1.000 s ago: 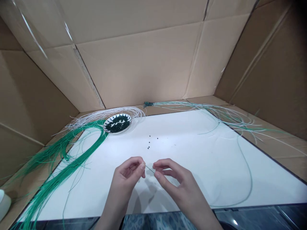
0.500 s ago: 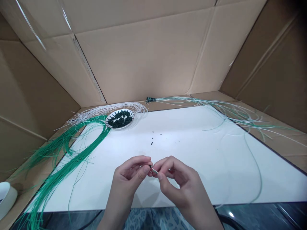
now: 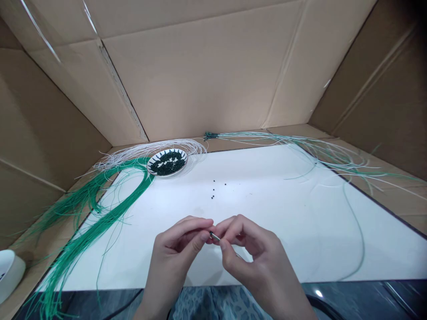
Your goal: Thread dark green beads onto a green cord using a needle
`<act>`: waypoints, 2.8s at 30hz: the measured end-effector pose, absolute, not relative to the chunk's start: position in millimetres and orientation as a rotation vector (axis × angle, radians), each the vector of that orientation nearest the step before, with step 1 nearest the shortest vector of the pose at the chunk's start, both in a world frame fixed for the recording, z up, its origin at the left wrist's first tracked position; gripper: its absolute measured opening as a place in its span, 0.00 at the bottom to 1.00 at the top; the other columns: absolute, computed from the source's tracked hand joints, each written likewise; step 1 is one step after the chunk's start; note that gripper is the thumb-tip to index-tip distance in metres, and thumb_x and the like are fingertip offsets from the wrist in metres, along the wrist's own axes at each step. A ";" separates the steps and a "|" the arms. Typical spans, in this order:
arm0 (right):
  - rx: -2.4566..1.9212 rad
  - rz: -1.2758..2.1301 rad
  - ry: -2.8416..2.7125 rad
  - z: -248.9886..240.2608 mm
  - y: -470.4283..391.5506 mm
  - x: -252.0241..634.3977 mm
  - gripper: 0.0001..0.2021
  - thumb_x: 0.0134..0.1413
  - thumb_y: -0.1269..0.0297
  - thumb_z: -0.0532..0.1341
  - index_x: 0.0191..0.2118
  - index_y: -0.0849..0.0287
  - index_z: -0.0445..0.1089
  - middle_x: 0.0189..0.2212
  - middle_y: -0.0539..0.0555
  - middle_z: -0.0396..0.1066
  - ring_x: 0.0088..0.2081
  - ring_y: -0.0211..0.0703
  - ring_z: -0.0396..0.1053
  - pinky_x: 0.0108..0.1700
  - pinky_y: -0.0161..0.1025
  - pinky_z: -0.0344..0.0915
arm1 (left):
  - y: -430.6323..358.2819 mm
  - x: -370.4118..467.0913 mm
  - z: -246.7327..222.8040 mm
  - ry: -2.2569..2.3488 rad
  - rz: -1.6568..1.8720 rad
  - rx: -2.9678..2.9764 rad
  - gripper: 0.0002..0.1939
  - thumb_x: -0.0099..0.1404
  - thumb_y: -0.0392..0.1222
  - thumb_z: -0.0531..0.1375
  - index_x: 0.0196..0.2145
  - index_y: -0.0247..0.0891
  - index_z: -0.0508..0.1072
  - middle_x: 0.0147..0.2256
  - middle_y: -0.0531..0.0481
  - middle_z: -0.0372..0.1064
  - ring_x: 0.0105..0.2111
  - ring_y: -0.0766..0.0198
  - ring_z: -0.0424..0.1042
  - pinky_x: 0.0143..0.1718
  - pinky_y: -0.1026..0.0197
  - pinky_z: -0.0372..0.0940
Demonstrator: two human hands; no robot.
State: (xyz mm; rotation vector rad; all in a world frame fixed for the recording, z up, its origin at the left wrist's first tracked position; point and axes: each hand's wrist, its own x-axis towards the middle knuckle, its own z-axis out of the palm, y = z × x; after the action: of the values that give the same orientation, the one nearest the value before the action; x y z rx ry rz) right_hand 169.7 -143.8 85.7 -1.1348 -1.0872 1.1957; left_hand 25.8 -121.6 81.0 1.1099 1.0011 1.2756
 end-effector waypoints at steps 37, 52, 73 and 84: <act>-1.019 1.383 -1.103 56.0 -120.9 183.2 0.09 0.45 0.75 0.61 0.24 0.53 0.63 0.31 0.49 0.78 0.37 0.42 0.77 0.45 0.40 0.73 | -87.8 2.2 75.2 0.742 1.134 2.356 0.22 0.63 0.17 0.62 0.48 0.37 0.80 0.38 0.46 0.81 0.36 0.64 0.76 0.38 0.66 0.71; -0.997 1.420 -1.075 58.2 -120.5 186.0 0.07 0.43 0.73 0.60 0.23 0.53 0.63 0.33 0.52 0.80 0.36 0.43 0.78 0.42 0.40 0.73 | -87.7 2.6 77.8 0.677 1.121 2.331 0.17 0.65 0.18 0.62 0.47 0.30 0.80 0.36 0.45 0.79 0.35 0.65 0.75 0.37 0.67 0.71; -0.971 1.478 -1.049 62.4 -129.0 180.7 0.09 0.44 0.75 0.60 0.23 0.53 0.63 0.32 0.50 0.79 0.35 0.41 0.78 0.41 0.38 0.73 | -95.3 -2.1 77.6 0.624 1.184 2.236 0.18 0.65 0.17 0.62 0.47 0.33 0.80 0.37 0.48 0.79 0.36 0.66 0.75 0.39 0.67 0.70; -1.043 1.483 -1.101 71.8 -130.3 178.9 0.09 0.46 0.74 0.62 0.24 0.54 0.63 0.34 0.51 0.79 0.37 0.42 0.77 0.44 0.40 0.72 | -96.8 -5.8 79.7 0.628 1.171 2.284 0.17 0.65 0.19 0.62 0.48 0.30 0.80 0.37 0.44 0.79 0.36 0.64 0.74 0.37 0.65 0.71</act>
State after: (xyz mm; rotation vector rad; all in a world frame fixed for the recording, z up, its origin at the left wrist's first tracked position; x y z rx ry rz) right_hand 178.9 -130.3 71.8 -1.0433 -1.1014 1.4834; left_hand -5.8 -96.8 79.7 2.2841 0.6284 1.1713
